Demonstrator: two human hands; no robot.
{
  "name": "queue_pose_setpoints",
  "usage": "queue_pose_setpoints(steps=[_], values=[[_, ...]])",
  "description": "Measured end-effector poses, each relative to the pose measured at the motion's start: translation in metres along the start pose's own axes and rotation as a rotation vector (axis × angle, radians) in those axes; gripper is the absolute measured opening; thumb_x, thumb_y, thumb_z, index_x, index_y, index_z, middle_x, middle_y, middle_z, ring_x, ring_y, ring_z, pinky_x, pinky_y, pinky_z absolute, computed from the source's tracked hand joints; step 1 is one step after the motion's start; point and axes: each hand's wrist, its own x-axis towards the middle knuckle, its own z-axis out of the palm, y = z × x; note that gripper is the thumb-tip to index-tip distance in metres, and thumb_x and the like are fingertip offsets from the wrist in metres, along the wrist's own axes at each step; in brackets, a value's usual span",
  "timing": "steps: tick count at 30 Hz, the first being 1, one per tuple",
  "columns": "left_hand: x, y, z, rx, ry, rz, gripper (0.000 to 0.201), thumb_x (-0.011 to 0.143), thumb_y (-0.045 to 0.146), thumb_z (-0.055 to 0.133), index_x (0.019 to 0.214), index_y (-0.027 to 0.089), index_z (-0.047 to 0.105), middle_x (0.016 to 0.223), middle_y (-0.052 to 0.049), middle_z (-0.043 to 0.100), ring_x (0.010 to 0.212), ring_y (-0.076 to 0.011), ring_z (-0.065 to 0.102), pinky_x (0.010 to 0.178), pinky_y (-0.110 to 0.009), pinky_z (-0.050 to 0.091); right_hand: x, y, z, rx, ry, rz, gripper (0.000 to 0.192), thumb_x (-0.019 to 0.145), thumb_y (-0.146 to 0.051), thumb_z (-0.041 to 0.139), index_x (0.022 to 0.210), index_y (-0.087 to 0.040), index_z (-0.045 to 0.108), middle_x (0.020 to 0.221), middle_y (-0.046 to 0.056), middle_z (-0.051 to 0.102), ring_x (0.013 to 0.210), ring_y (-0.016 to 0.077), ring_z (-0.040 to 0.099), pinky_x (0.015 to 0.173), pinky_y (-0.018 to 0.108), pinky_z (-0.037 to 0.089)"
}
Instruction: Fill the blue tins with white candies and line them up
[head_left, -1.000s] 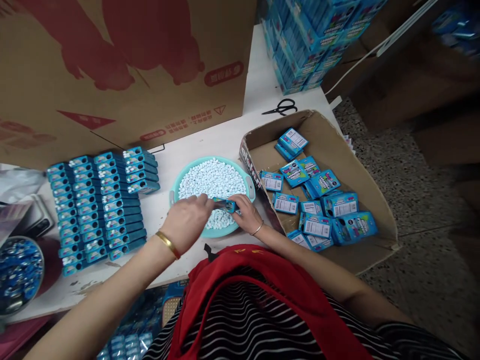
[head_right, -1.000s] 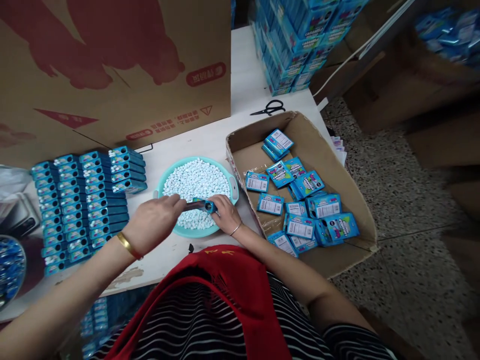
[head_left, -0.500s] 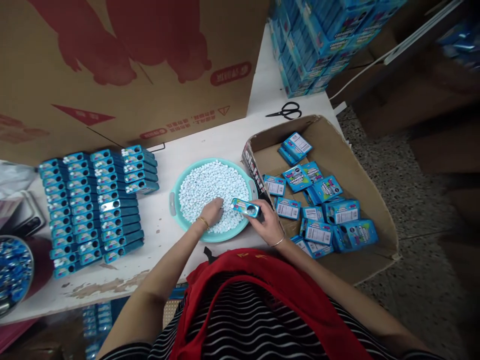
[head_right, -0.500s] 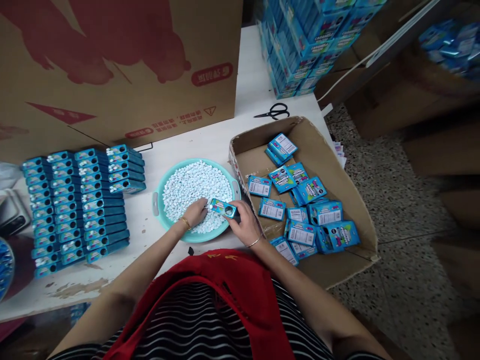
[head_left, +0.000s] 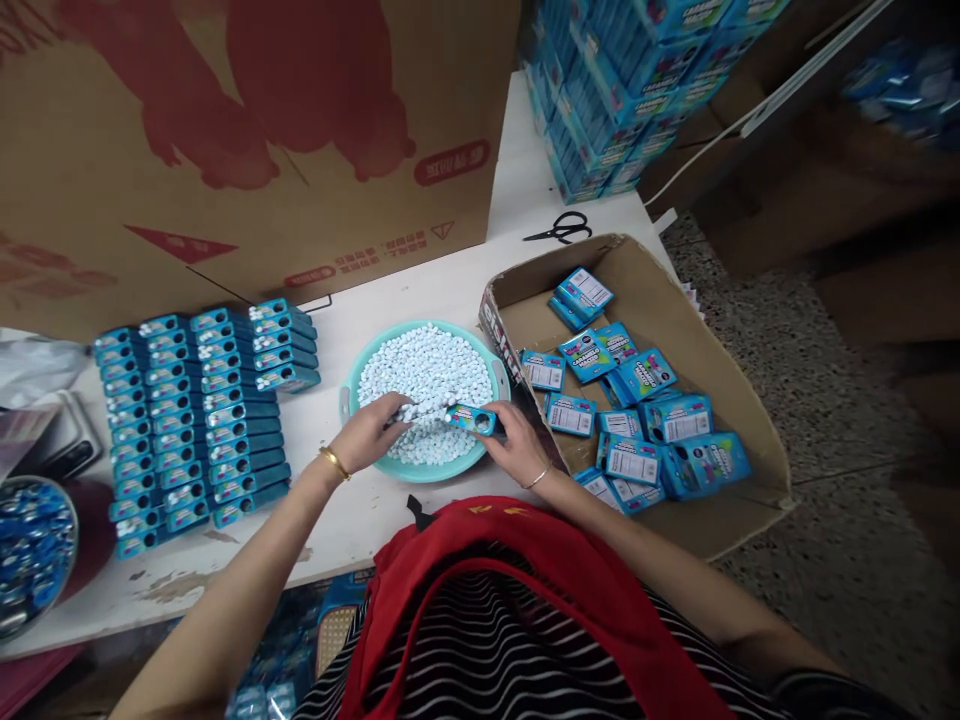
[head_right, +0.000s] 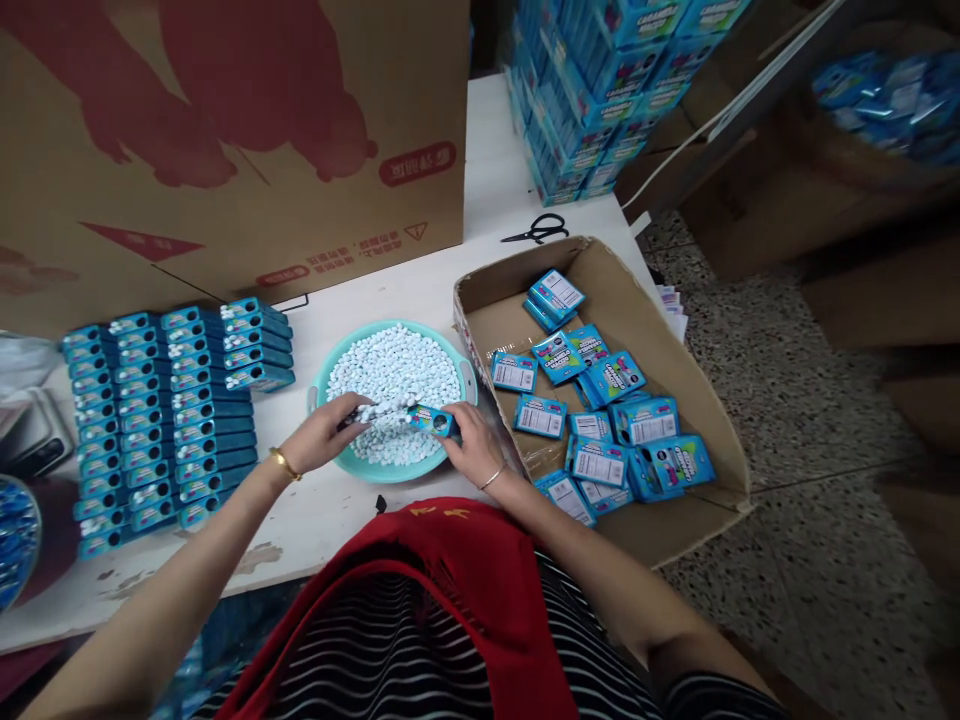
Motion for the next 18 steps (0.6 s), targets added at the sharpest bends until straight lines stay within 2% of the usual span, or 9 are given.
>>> queue_pose_setpoints(steps=[2,5,9,12,14,16,18], values=[[-0.006,0.015,-0.017,0.059,-0.049,0.033,0.026,0.092,0.031,0.043,0.114,0.017,0.050,0.104,-0.007,0.061,0.092,-0.0186,0.058,0.084,-0.032,0.045,0.006,0.001,0.006,-0.011,0.000,-0.037,0.025,0.085,-0.024,0.058,0.109,-0.020,0.053,0.103,0.011,0.061,0.099,0.0264,0.058,0.087,0.042,0.049],[-0.007,0.040,-0.032,0.208,-0.149,0.033,0.023,0.092,0.027,0.042,0.110,0.017,0.051,0.103,-0.008,0.062,0.091,-0.0198,0.059,0.081,-0.034,0.047,0.012,0.001,0.014,-0.013,-0.013,-0.073,0.027,0.083,-0.018,0.055,0.110,-0.019,0.053,0.104,0.011,0.061,0.100,0.0270,0.057,0.089,0.043,0.048],[0.001,0.083,-0.034,0.503,-0.253,-0.063,0.017,0.091,0.019,0.041,0.102,0.015,0.054,0.098,-0.010,0.063,0.087,-0.0213,0.061,0.072,-0.033,0.048,0.014,-0.001,0.021,-0.023,-0.054,-0.108,0.032,0.080,-0.013,0.052,0.111,-0.020,0.054,0.105,0.011,0.061,0.101,0.0268,0.055,0.090,0.043,0.047],[0.006,0.119,-0.031,0.695,-0.298,-0.134,0.023,0.091,0.009,0.036,0.102,0.013,0.055,0.093,-0.011,0.063,0.083,-0.0214,0.062,0.066,-0.032,0.048,0.010,-0.001,0.025,-0.023,-0.065,-0.139,0.036,0.077,-0.009,0.050,0.112,-0.019,0.054,0.107,0.011,0.060,0.103,0.0269,0.054,0.091,0.044,0.047],[0.006,0.137,-0.032,0.762,-0.314,-0.124,0.026,0.090,0.005,0.035,0.102,0.012,0.057,0.091,-0.011,0.062,0.085,-0.0222,0.062,0.067,-0.032,0.049,0.008,0.000,0.028,-0.014,-0.055,-0.145,0.037,0.077,-0.009,0.049,0.112,-0.019,0.053,0.107,0.011,0.060,0.103,0.0268,0.054,0.091,0.044,0.047],[0.002,0.145,-0.038,0.770,-0.314,-0.093,0.026,0.089,0.004,0.036,0.100,0.013,0.059,0.090,-0.011,0.062,0.085,-0.0230,0.062,0.068,-0.033,0.050,0.007,0.001,0.029,-0.003,-0.044,-0.141,0.036,0.078,-0.009,0.049,0.112,-0.019,0.053,0.107,0.011,0.061,0.102,0.0265,0.054,0.090,0.044,0.048],[-0.004,0.140,-0.046,0.735,-0.261,-0.080,0.027,0.088,0.004,0.037,0.099,0.015,0.059,0.087,-0.009,0.061,0.083,-0.0231,0.061,0.069,-0.035,0.050,0.008,0.001,0.027,0.010,-0.033,-0.142,0.035,0.079,-0.010,0.050,0.112,-0.019,0.053,0.106,0.011,0.061,0.101,0.0260,0.055,0.089,0.044,0.048]])
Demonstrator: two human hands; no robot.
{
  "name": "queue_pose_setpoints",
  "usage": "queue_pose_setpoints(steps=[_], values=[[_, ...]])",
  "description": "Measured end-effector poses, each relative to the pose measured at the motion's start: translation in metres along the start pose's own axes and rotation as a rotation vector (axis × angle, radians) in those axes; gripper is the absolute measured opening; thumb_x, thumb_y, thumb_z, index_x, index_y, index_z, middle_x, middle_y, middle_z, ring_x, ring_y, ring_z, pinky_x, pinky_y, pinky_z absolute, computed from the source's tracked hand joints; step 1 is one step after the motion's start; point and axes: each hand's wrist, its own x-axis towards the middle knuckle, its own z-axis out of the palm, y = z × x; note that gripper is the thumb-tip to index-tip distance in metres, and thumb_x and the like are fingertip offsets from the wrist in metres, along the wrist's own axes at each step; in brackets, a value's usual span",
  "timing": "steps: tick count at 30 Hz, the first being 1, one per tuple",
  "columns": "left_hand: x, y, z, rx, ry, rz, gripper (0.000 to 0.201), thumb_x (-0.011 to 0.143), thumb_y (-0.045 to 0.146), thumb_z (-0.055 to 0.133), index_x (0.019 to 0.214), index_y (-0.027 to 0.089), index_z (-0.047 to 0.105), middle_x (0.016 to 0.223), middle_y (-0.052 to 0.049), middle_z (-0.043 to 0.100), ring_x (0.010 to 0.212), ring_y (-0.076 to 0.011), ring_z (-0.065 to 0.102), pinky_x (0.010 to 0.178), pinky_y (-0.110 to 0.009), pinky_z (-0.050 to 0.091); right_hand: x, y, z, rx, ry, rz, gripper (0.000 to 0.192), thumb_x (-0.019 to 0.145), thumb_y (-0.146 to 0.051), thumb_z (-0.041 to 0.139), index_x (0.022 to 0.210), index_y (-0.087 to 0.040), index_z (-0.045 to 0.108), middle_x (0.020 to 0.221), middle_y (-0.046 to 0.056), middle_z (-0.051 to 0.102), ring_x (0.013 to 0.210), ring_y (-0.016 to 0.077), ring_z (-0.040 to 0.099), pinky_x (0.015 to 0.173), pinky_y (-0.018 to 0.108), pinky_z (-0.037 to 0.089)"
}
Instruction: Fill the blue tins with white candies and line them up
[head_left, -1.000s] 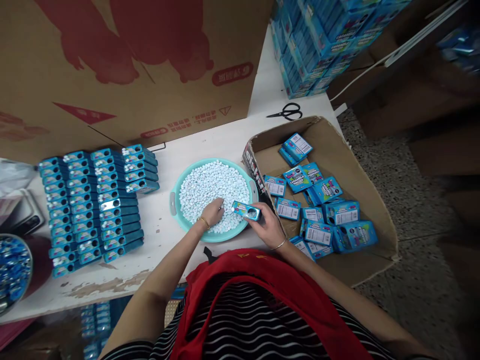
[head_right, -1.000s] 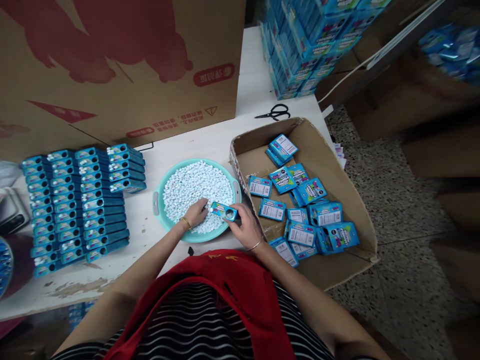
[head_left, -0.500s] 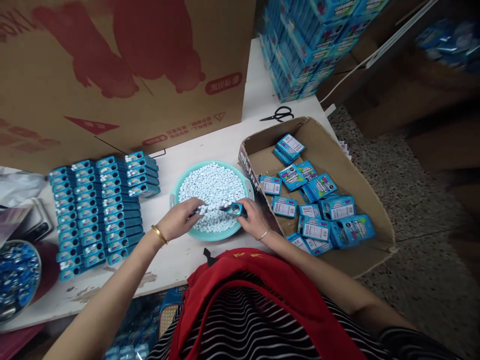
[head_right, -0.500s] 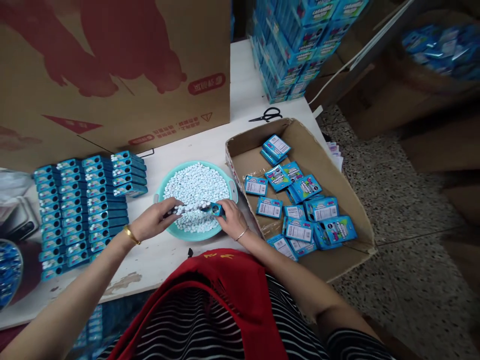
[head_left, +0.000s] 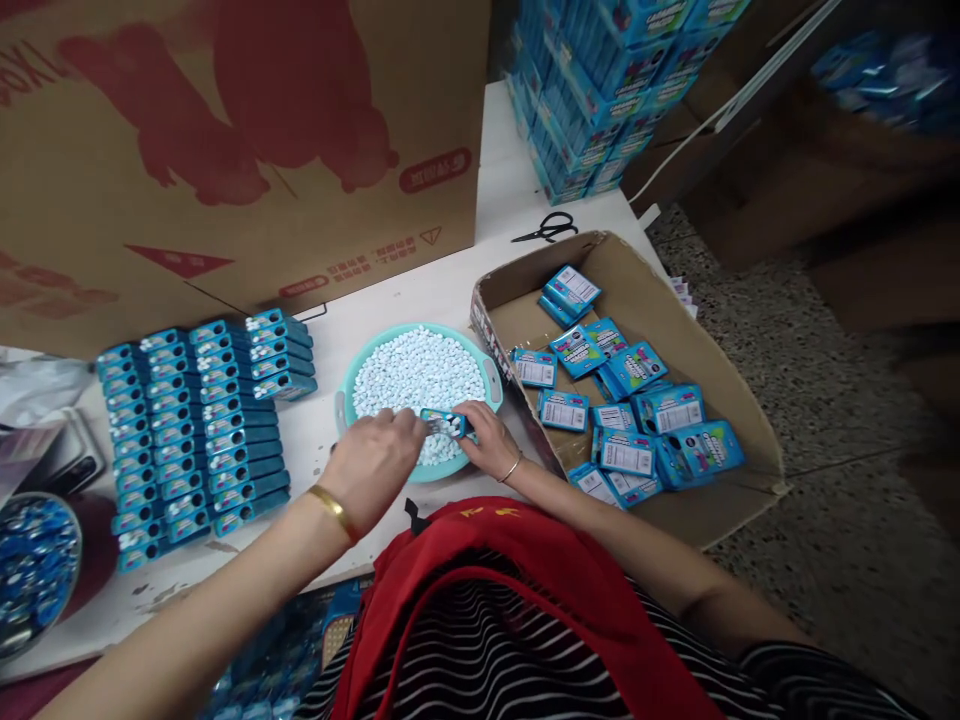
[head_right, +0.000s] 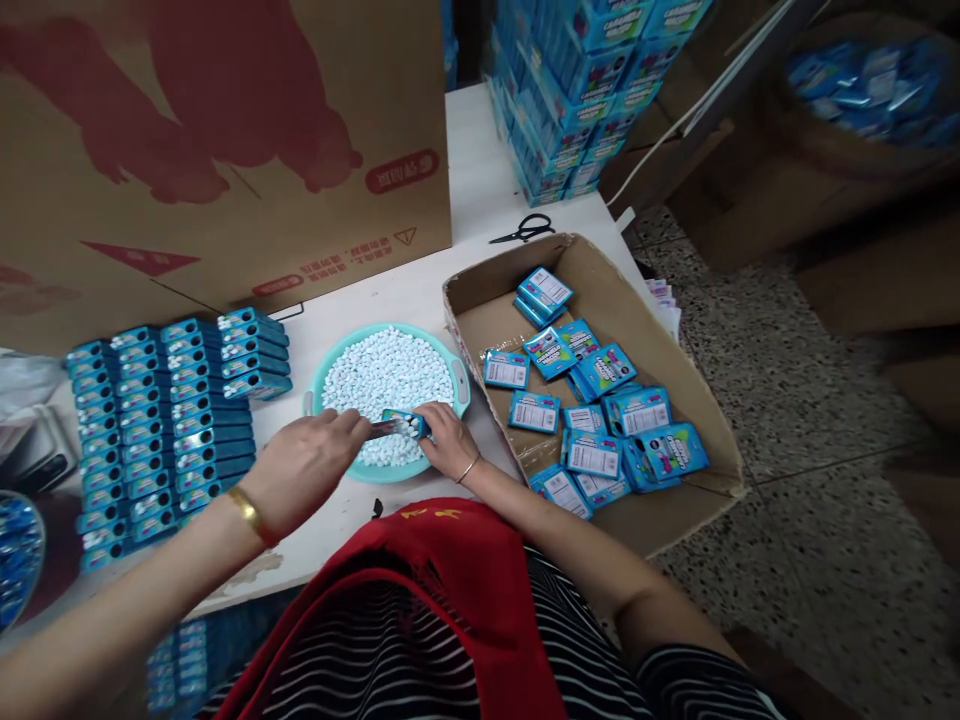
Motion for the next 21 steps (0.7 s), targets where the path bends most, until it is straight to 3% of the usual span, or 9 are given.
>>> queue_pose_setpoints(steps=[3,6,10,13,16,18,21], values=[[0.001,-0.026,0.015,-0.175,0.139,0.017,0.018,0.089,0.016,0.045,0.102,0.017,0.057,0.095,-0.008,0.059,0.084,-0.0223,0.061,0.071,-0.036,0.052,0.004,-0.004,-0.005,0.021,0.014,-0.029,0.033,0.080,-0.012,0.052,0.112,-0.018,0.053,0.105,0.011,0.061,0.101,0.0251,0.056,0.089,0.042,0.050],[0.020,-0.042,0.047,-0.438,0.289,0.140,0.038,0.085,0.037,0.058,0.118,0.019,0.050,0.116,-0.010,0.056,0.097,-0.0221,0.061,0.080,-0.035,0.052,0.009,-0.012,-0.008,0.042,0.008,-0.038,0.033,0.082,-0.018,0.056,0.115,-0.018,0.052,0.106,0.012,0.061,0.103,0.0248,0.057,0.089,0.041,0.051],[0.044,-0.041,0.083,-0.581,0.317,0.234,0.029,0.090,0.038,0.052,0.112,0.019,0.052,0.105,-0.008,0.061,0.090,-0.0191,0.062,0.075,-0.032,0.052,0.016,-0.016,-0.019,0.102,-0.025,-0.054,0.034,0.085,-0.027,0.060,0.117,-0.020,0.052,0.109,0.010,0.062,0.106,0.0234,0.058,0.092,0.040,0.050],[0.040,-0.049,0.086,-0.609,0.411,0.193,0.026,0.091,0.035,0.050,0.112,0.020,0.052,0.101,-0.007,0.061,0.088,-0.0181,0.060,0.076,-0.031,0.051,0.025,0.005,-0.046,0.082,0.108,0.016,0.033,0.087,-0.033,0.058,0.117,-0.022,0.052,0.111,0.009,0.061,0.107,0.0226,0.058,0.094,0.039,0.049],[0.020,-0.082,0.084,-0.581,0.608,0.037,0.028,0.089,0.036,0.053,0.113,0.021,0.052,0.101,-0.006,0.061,0.090,-0.0194,0.060,0.080,-0.033,0.050,0.038,0.050,-0.081,-0.150,0.289,0.237,0.034,0.092,-0.032,0.047,0.123,-0.020,0.050,0.115,0.012,0.059,0.110,0.0249,0.055,0.097,0.043,0.045],[0.004,-0.115,0.092,-0.517,0.698,-0.132,0.029,0.087,0.040,0.055,0.108,0.021,0.054,0.097,-0.006,0.061,0.086,-0.0209,0.059,0.078,-0.035,0.050,0.044,0.085,-0.095,-0.380,0.142,0.349,0.048,0.086,-0.031,0.053,0.131,-0.015,0.046,0.126,0.016,0.055,0.121,0.0296,0.047,0.105,0.046,0.037],[-0.013,-0.166,0.118,-0.424,0.699,-0.355,0.032,0.084,0.049,0.052,0.100,0.022,0.056,0.091,-0.005,0.058,0.081,-0.0236,0.058,0.072,-0.037,0.050,0.049,0.126,-0.095,-0.646,-0.254,0.441,0.082,0.073,-0.030,0.068,0.143,-0.008,0.032,0.145,0.021,0.039,0.138,0.0346,0.029,0.114,0.050,0.020]])
